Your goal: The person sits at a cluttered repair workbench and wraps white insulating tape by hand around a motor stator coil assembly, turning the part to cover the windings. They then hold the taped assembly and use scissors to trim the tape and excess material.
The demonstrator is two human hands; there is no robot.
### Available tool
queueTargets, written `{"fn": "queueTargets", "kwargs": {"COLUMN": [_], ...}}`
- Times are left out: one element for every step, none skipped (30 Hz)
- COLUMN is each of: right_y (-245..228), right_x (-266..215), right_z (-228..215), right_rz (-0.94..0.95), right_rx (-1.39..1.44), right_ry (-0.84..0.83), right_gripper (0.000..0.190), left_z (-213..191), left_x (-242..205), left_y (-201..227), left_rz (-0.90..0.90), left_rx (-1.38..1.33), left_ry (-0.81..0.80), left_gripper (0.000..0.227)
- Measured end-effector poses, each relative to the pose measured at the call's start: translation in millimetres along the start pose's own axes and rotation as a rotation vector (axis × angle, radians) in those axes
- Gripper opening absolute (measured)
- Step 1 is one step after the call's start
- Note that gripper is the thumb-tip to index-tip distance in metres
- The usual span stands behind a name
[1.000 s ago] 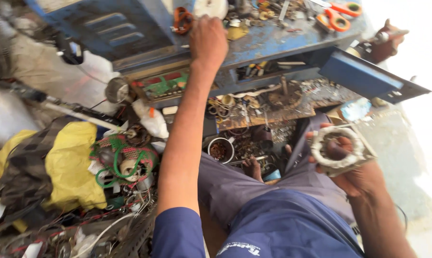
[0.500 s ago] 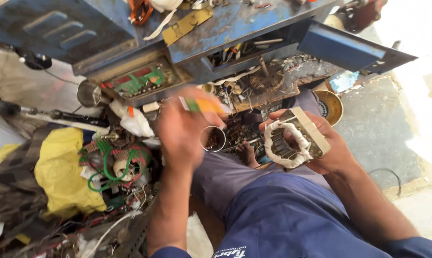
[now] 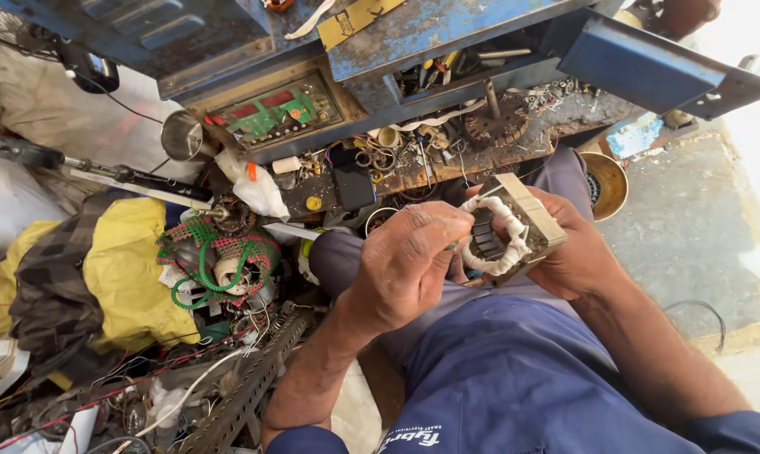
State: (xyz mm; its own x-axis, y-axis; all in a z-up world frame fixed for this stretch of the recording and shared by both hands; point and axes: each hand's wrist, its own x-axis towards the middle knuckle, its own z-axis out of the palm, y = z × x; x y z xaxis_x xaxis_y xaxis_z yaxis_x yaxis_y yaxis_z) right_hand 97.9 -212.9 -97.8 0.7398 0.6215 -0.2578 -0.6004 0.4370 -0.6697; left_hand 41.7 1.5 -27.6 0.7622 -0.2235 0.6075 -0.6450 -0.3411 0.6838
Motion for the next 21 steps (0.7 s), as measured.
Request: {"fn": "queueTargets", "kwargs": {"right_y": [1.1, 0.5, 0.0, -0.2, -0.6, -0.9, -1.2, -1.1, -1.0, -0.7, 0.7, 2.0, 3.3, 3.9, 4.5, 5.2, 5.3, 5.6, 6.0, 6.5, 7.0], "right_x": [-0.2, 0.0, 0.2, 0.1, -0.3, -0.7, -0.9, -0.7, -0.5, -0.7, -0.5, -0.1, 0.4, 0.7, 1.0, 1.2, 1.8, 1.9, 2.0, 2.1, 2.3], "right_z": [-0.7, -0.6, -0.5, -0.6, -0.5, -0.3, -0.1, -1.1, -2.3, -3.3, -5.5, -7.9, -10.1, -11.0, -11.8, -12.8, -12.8, -12.7, -12.6, -13.4, -14.1], "right_rz": [-0.021, -0.023, -0.026, -0.029, -0.03, -0.029, -0.028, -0.028, -0.03, -0.032, -0.031, -0.055, -0.078, -0.076, -0.081, -0.085, -0.083, -0.066, -0.049, -0.046, -0.041], "right_rx": [0.02, 0.019, 0.008, -0.003, -0.003, 0.017, 0.036, 0.036, 0.031, 0.026, 0.027, 0.015, 0.003, 0.002, -0.024, -0.05, -0.051, -0.048, -0.044, -0.045, -0.034], "right_ry": [-0.005, -0.005, -0.016, -0.025, -0.025, -0.037, -0.049, -0.05, -0.047, -0.043, -0.042, -0.075, -0.109, -0.11, -0.116, -0.122, -0.122, -0.104, -0.085, -0.086, -0.088], "right_gripper": [0.044, 0.044, 0.043, 0.043, 0.043, 0.042, 0.041, 0.041, 0.041, 0.041, 0.041, 0.042, 0.043, 0.043, 0.042, 0.042, 0.042, 0.042, 0.042, 0.042, 0.043], "left_z": [0.6, 0.2, -0.4, -0.6, -1.3, -2.1, -2.9, -3.4, -3.8, -4.2, -4.0, -3.8, -3.6, -3.2, -2.8, -2.2, -1.4, -0.6, 0.2, 1.8, 3.3], "left_x": [1.7, 1.8, 1.9, 1.6, 3.6, 5.4, 7.3, 8.8, 10.3, 11.6, 12.0, 12.2, 12.4, 12.9, 13.4, 13.7, 12.7, 11.5, 10.2, 9.8, 9.4], "left_y": [-0.2, -0.5, -1.0, -1.3, -0.1, 1.2, 2.5, 3.2, 3.8, 4.6, 4.7, 4.8, 4.8, 5.6, 6.4, 7.2, 6.9, 6.7, 6.5, 6.6, 6.8], "left_rz": [0.085, 0.087, 0.099, 0.111, 0.112, 0.137, 0.162, 0.162, 0.162, 0.16, 0.159, 0.148, 0.137, 0.136, 0.116, 0.096, 0.095, 0.042, -0.012, -0.014, -0.051], "left_rx": [0.103, 0.104, 0.141, 0.176, 0.176, 0.19, 0.203, 0.204, 0.238, 0.271, 0.271, 0.281, 0.29, 0.291, 0.291, 0.291, 0.291, 0.264, 0.236, 0.236, 0.222], "left_ry": [0.004, 0.004, -0.025, -0.055, -0.054, -0.08, -0.105, -0.105, -0.125, -0.145, -0.145, -0.148, -0.151, -0.149, -0.133, -0.117, -0.116, -0.107, -0.098, -0.096, -0.061], "left_gripper": [0.034, 0.034, 0.038, 0.042, 0.042, 0.044, 0.046, 0.046, 0.046, 0.046, 0.046, 0.045, 0.044, 0.044, 0.042, 0.039, 0.039, 0.034, 0.029, 0.029, 0.026]}}
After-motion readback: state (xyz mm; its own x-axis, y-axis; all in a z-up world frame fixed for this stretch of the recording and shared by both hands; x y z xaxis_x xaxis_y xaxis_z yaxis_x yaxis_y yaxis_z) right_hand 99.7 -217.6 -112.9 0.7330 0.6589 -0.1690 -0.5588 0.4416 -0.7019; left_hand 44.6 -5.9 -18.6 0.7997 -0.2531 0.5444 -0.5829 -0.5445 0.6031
